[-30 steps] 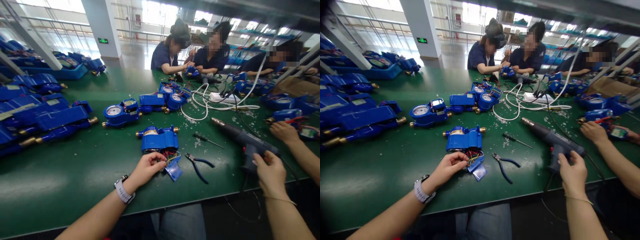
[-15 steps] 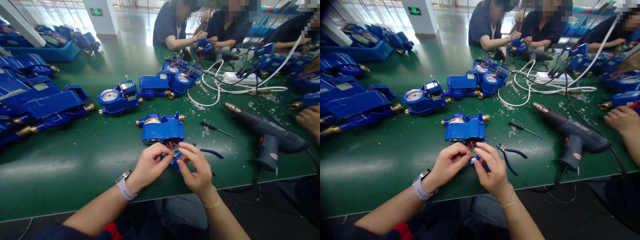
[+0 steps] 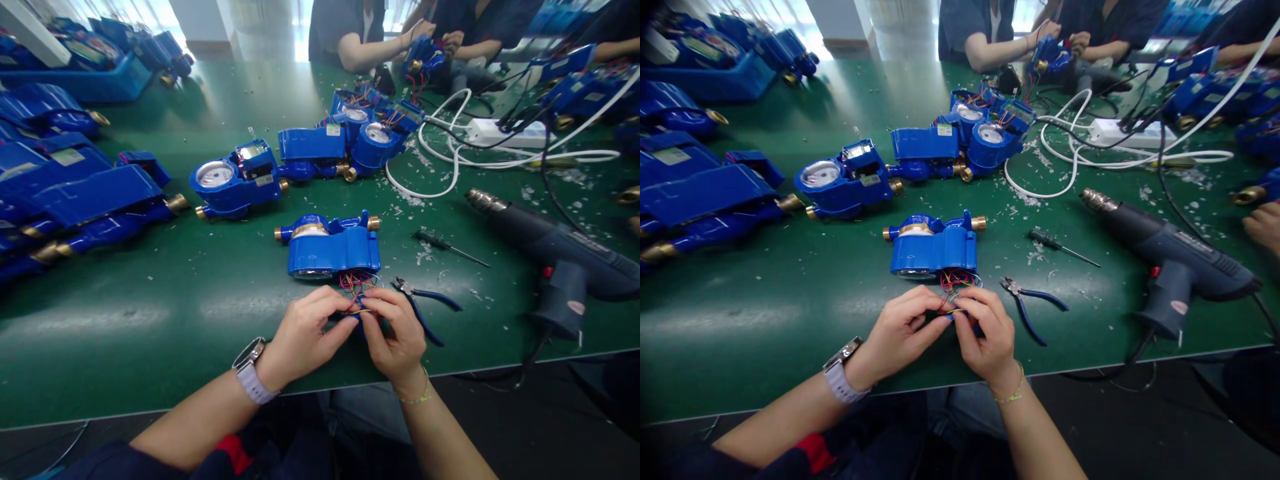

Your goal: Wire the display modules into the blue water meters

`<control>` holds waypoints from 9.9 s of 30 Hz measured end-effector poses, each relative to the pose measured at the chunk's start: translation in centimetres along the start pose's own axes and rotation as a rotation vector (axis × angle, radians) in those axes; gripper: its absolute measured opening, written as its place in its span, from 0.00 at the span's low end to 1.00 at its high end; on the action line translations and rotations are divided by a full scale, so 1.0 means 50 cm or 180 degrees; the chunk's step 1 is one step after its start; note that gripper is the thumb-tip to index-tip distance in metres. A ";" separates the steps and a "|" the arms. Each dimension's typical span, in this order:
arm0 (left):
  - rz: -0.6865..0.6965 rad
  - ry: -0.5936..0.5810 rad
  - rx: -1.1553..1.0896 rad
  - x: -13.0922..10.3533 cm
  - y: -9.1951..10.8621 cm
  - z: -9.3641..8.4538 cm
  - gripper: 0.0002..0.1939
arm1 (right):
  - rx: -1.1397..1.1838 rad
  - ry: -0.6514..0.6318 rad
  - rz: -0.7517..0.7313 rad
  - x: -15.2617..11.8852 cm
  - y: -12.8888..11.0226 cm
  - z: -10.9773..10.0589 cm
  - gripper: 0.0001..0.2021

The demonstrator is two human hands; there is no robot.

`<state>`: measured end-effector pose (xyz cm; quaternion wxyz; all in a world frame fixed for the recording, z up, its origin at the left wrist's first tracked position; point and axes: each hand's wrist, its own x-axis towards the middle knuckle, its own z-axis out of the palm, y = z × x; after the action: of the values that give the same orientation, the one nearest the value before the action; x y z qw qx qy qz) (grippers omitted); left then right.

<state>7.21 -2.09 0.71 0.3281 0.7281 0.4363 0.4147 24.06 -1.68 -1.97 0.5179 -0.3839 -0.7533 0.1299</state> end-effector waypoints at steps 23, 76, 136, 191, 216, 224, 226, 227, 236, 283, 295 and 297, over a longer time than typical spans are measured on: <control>-0.1419 -0.0249 -0.1373 0.013 0.002 0.017 0.09 | 0.0201 -0.0065 0.0201 -0.008 -0.004 0.000 0.10; -0.1546 -0.0151 -0.1574 0.017 -0.006 0.026 0.07 | 0.0091 0.0024 0.0110 -0.001 -0.009 0.003 0.08; -0.1348 -0.0235 -0.1092 0.014 -0.003 0.016 0.08 | 0.0438 -0.0158 0.0206 -0.008 -0.004 0.003 0.11; -0.1456 -0.0202 -0.1292 0.024 0.006 0.013 0.04 | 0.0123 -0.0137 -0.0146 -0.008 -0.003 0.004 0.11; -0.1402 -0.0242 -0.1424 0.023 -0.001 0.010 0.09 | 0.0231 0.0155 0.0236 -0.010 0.000 0.001 0.11; -0.0836 -0.0070 -0.0945 0.020 -0.003 0.014 0.08 | 0.0214 -0.0019 0.0533 -0.006 -0.003 -0.009 0.03; -0.0759 -0.0072 -0.0896 0.018 -0.003 0.014 0.08 | 0.0155 -0.0006 0.0519 -0.005 -0.003 -0.008 0.02; -0.0770 -0.0077 -0.0864 0.017 -0.003 0.013 0.07 | 0.0128 0.0005 0.0494 -0.004 -0.002 -0.007 0.02; -0.1224 -0.0172 -0.1068 0.021 0.001 0.009 0.09 | 0.0165 -0.0011 0.0529 -0.005 0.000 -0.008 0.05; -0.0995 0.0166 -0.0994 0.012 -0.020 -0.008 0.12 | 0.0206 0.0530 0.0698 -0.018 0.011 -0.017 0.07; -0.0009 -0.0542 -0.0475 -0.009 -0.005 -0.002 0.17 | -0.0914 -0.0193 0.0908 -0.062 -0.021 0.001 0.31; 0.0200 -0.0651 -0.0460 -0.014 -0.006 0.002 0.20 | -0.0981 -0.0159 0.1040 -0.064 -0.018 0.003 0.31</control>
<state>7.01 -2.60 0.18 0.4093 0.7543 0.3465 0.3787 24.08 -4.52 -3.68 0.4064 -0.5721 -0.7046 0.1049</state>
